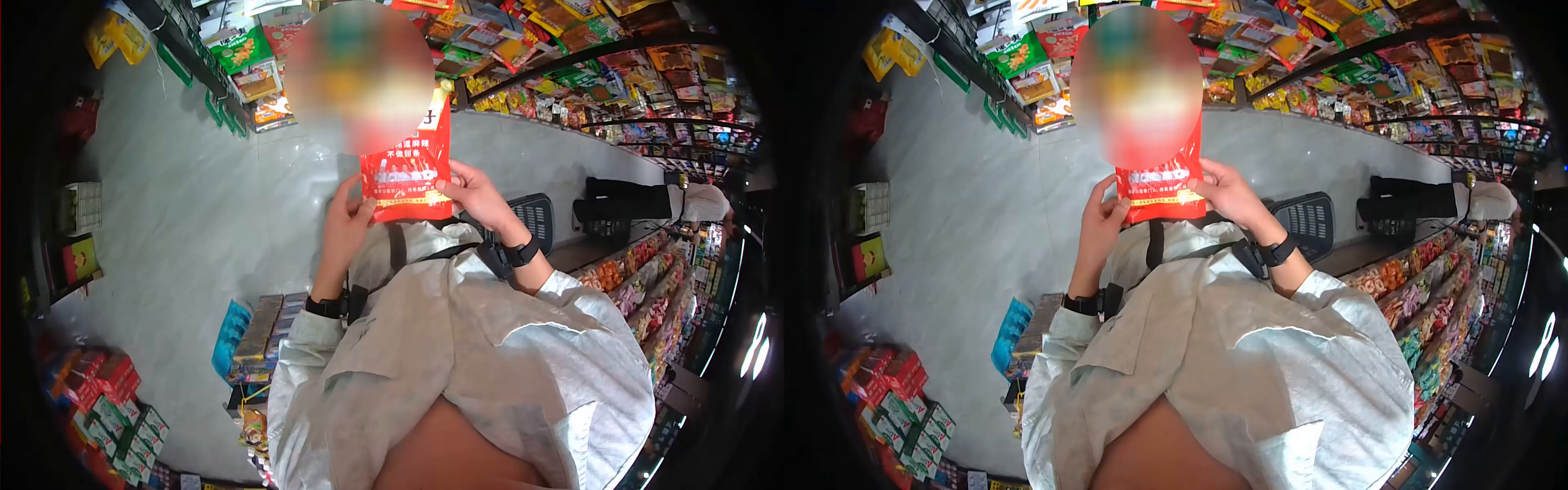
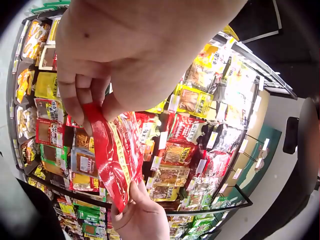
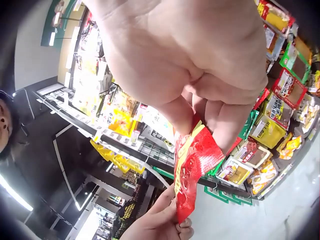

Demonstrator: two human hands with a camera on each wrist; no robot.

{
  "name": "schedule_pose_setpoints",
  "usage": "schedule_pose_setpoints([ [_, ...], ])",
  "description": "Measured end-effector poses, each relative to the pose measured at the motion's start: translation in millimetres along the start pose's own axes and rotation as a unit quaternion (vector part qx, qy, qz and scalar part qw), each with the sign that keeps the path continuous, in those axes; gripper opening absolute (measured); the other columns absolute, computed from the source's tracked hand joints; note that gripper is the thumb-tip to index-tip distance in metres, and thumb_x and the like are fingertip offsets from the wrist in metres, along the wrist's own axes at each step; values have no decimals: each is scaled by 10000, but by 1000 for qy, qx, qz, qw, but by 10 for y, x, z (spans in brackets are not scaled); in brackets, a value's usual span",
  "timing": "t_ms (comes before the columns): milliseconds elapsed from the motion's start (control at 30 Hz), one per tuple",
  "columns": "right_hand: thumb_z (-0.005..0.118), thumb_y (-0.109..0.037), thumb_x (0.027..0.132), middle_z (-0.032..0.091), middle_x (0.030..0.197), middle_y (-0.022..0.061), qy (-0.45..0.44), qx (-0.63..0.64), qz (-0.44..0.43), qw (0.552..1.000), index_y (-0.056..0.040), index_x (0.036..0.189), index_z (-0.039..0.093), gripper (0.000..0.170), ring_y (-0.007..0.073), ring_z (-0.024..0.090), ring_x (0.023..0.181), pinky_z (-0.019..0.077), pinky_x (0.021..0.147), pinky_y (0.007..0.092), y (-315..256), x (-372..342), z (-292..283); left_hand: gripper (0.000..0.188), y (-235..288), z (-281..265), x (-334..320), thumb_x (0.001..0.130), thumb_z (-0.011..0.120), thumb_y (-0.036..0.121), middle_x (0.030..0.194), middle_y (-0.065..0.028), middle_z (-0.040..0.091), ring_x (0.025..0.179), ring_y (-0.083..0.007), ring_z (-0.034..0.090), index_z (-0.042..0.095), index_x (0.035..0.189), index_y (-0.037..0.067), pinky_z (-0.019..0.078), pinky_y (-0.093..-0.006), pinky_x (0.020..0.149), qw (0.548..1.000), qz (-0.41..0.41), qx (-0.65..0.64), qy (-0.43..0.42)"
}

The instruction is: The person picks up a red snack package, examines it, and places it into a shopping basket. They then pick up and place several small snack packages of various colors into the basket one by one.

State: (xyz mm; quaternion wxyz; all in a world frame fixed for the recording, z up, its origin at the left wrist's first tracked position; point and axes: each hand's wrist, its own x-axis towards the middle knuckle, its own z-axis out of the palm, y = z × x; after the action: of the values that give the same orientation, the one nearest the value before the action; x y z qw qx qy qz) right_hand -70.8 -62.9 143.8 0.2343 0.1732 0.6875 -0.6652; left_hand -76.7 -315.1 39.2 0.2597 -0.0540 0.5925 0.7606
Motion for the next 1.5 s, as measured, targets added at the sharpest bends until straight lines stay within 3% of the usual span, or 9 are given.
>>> schedule_pose_setpoints([
  [233, 640, -143, 1064, 716, 919, -74, -25, -77, -1, 997, -89, 1499, 580, 443, -9, 585, 757, 472, 637, 197, -131, 141, 36, 542, -16, -40, -108, 1018, 664, 99, 921, -73, 749, 765, -95, 675, 461, 1520, 63, 534, -255, 635, 999, 15, 4, 43],
  [367, 607, -87, 1064, 760, 1104, 28, -91, -70, -60, 992, -35, 1445, 590, 386, 78, 693, 919, 579, 771, 265, 79, 395, 72, 530, -79, -150, -208, 1019, 678, 128, 902, -80, 756, 735, -87, 667, 479, 1507, 74, 512, -236, 603, 996, -6, 13, 83],
  [533, 634, -202, 1069, 728, 907, -13, -84, -91, 4, 992, -17, 1181, 727, 235, 43, 632, 835, 554, 730, 269, 249, 660, -138, 523, -8, -191, -102, 1019, 682, 135, 900, -80, 762, 724, -93, 678, 488, 1503, 90, 509, -241, 594, 993, -63, 78, 61],
  [733, 666, -205, 1043, 626, 768, -31, -61, -130, -89, 986, 36, 974, 705, 253, 49, 505, 729, 435, 647, 265, 155, 1099, -852, 513, 315, 275, 559, 1028, 668, 110, 869, -55, 750, 720, -82, 671, 483, 1506, 95, 498, -244, 589, 987, -67, 138, 50],
  [967, 661, -196, 1043, 627, 806, -26, 42, -49, -140, 988, 39, 1004, 700, 241, 53, 523, 769, 459, 685, 272, 207, 1734, -2158, 535, 532, 1339, 1813, 998, 699, 106, 800, -7, 700, 676, -57, 586, 510, 1499, 105, 497, -255, 637, 977, -15, 206, 57],
  [1133, 631, -157, 1064, 705, 943, -22, 75, 53, -101, 991, 30, 1116, 715, 212, 46, 600, 852, 506, 764, 251, 24, 1878, -2972, 611, 757, 1969, 2503, 1006, 693, 79, 1094, -79, 712, 1038, -136, 671, 431, 1558, 83, 529, -308, 945, 971, -37, 237, -9],
  [1333, 619, -153, 1064, 722, 956, 20, 115, 86, -128, 981, 43, 1122, 689, 217, 69, 608, 849, 525, 786, 267, 223, 1986, -3595, 868, 1132, 1985, 3310, 928, 810, 218, 1456, -247, 545, 1381, -334, 534, 299, 1603, 31, 467, -456, 1107, 886, 163, 411, 140],
  [1433, 614, -158, 1077, 742, 1068, 44, 129, 104, -99, 981, 24, 1204, 684, 233, 82, 661, 961, 554, 876, 275, 376, 1917, -3820, 1099, 1653, 1869, 3843, 873, 877, 250, 1572, -323, 369, 1471, -391, 397, 127, 1644, 28, 367, -485, 1200, 885, 207, 339, 241],
  [1500, 623, -164, 1070, 733, 1028, 44, 156, 115, -97, 976, 32, 1175, 682, 230, 83, 645, 919, 544, 840, 274, 558, 1891, -3889, 1175, 1859, 1693, 4281, 831, 926, 256, 1546, -289, 427, 1436, -339, 443, 108, 1630, -16, 353, -468, 1200, 850, 256, 344, 305],
])
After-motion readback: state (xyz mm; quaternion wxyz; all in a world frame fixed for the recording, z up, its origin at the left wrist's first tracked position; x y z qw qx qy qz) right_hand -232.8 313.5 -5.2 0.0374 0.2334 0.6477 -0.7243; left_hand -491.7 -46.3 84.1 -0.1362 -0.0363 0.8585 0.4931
